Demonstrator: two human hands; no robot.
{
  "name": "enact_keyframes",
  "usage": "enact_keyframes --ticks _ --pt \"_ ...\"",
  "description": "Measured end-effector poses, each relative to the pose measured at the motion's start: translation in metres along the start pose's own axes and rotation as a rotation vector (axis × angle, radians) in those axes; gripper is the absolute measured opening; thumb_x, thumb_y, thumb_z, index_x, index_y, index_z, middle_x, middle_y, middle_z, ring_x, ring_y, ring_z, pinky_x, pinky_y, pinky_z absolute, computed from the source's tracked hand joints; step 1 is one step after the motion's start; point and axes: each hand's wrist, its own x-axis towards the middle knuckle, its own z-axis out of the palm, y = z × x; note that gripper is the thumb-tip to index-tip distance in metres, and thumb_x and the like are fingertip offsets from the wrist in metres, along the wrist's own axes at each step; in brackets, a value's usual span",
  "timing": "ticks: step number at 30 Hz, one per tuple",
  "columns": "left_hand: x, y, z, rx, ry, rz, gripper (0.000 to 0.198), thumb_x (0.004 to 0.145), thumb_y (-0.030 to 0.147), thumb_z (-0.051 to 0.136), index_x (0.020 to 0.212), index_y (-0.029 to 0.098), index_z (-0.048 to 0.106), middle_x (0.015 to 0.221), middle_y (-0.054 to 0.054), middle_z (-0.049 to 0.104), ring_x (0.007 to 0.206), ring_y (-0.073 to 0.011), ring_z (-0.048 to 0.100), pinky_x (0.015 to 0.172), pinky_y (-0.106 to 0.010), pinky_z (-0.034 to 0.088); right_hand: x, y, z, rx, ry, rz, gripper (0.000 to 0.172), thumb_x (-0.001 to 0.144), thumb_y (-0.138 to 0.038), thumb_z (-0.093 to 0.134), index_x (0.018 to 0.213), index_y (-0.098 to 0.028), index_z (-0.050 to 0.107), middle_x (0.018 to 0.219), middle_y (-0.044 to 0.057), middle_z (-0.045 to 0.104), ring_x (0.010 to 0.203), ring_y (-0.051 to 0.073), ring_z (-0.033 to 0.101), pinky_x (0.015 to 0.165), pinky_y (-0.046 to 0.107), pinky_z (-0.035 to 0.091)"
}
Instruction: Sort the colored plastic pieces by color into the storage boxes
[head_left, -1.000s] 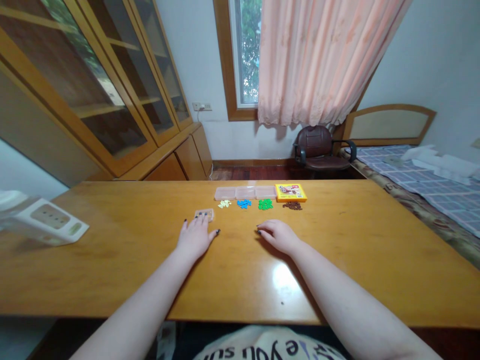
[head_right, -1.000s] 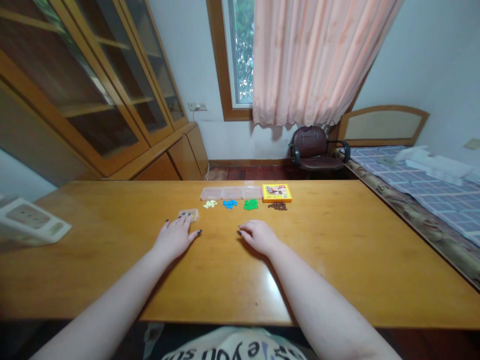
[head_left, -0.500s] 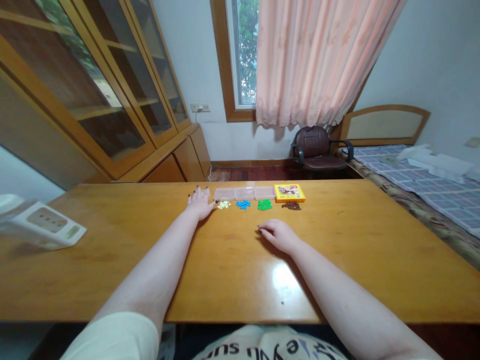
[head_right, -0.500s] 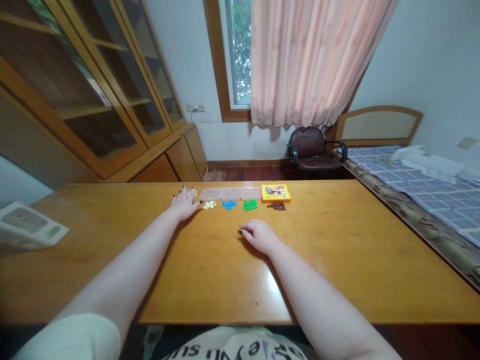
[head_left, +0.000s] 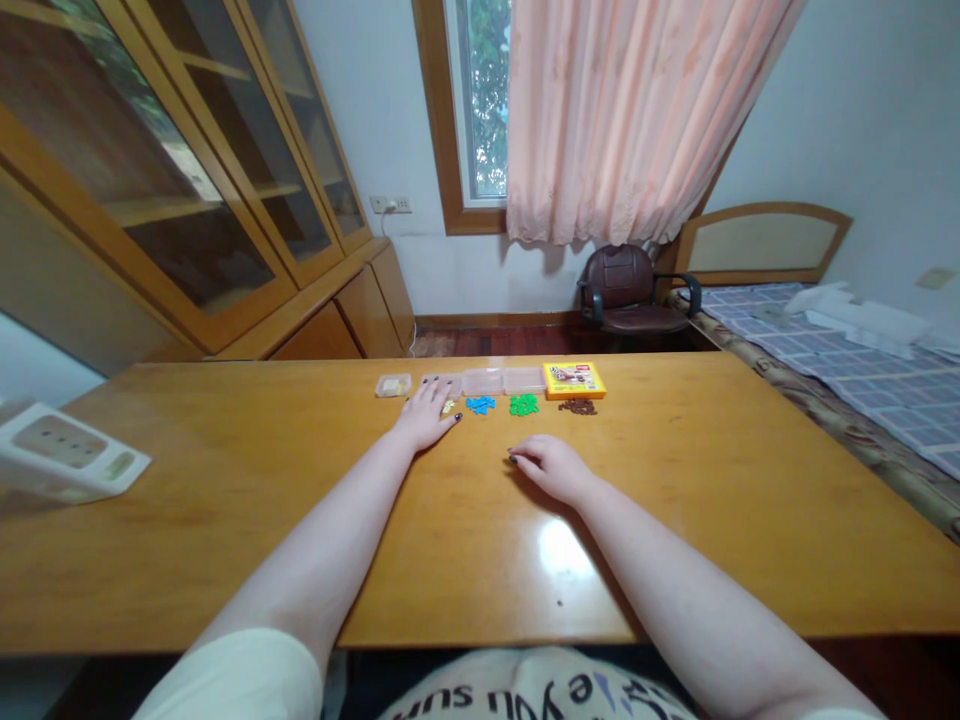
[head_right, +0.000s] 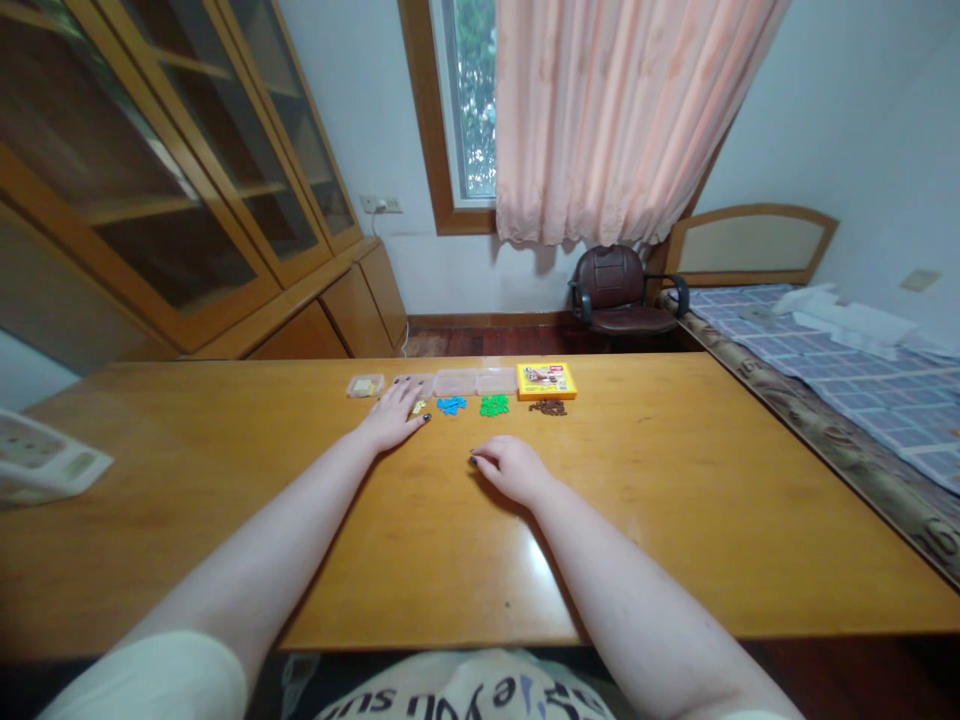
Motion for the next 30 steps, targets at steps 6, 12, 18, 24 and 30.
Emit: enact_keyframes --ticks 6,12,18,24,30 --pt "-0.020 0.000 0.003 -0.011 0.001 0.021 0.070 0.086 0.055 0.038 0.144 0.019 0.025 0.150 -0.012 0.024 0.139 -0.0280 0.017 0.111 -0.044 0.019 0.000 0.001 0.002 -0.014 0.021 -0.029 0.023 0.089 -0.027 0.049 0.094 -0.019 0.070 0.088 0.006 0.069 0.083 0.016 0.061 0.078 0.029 0.046" --pt "-0.046 0.017 -0.001 -0.007 0.013 -0.018 0.070 0.086 0.056 0.038 0.144 0.020 0.027 0.149 -0.013 0.025 0.137 -0.0303 0.020 0.110 -0.045 0.022 0.000 0.001 0.001 -0.011 0.025 -0.014 0.023 0.088 -0.026 0.050 0.093 -0.019 0.071 0.090 0.006 0.069 0.084 0.016 0.061 0.079 0.029 0.046" --pt "-0.072 0.041 -0.003 -0.028 -0.009 -0.078 0.070 0.085 0.054 0.041 0.144 0.020 0.027 0.150 -0.013 0.023 0.138 -0.0310 0.018 0.110 -0.047 0.023 0.000 0.000 0.001 -0.019 0.021 -0.026 0.023 0.089 -0.027 0.049 0.093 -0.020 0.070 0.088 0.006 0.069 0.083 0.016 0.061 0.078 0.028 0.046" --pt "-0.092 0.063 -0.001 -0.055 -0.032 -0.049 0.072 0.084 0.053 0.043 0.145 0.020 0.024 0.151 -0.013 0.021 0.139 -0.0306 0.015 0.110 -0.047 0.021 0.000 0.002 0.002 -0.017 0.030 -0.035 0.023 0.089 -0.027 0.049 0.092 -0.020 0.070 0.087 0.005 0.069 0.082 0.016 0.061 0.078 0.028 0.046" --pt "-0.110 0.093 -0.002 -0.029 -0.059 -0.077 0.072 0.084 0.052 0.045 0.145 0.020 0.024 0.152 -0.014 0.019 0.139 -0.0326 0.015 0.111 -0.054 0.012 -0.001 0.001 0.002 -0.013 0.049 -0.039 0.023 0.088 -0.026 0.049 0.092 -0.020 0.070 0.087 0.006 0.069 0.082 0.016 0.061 0.078 0.028 0.046"
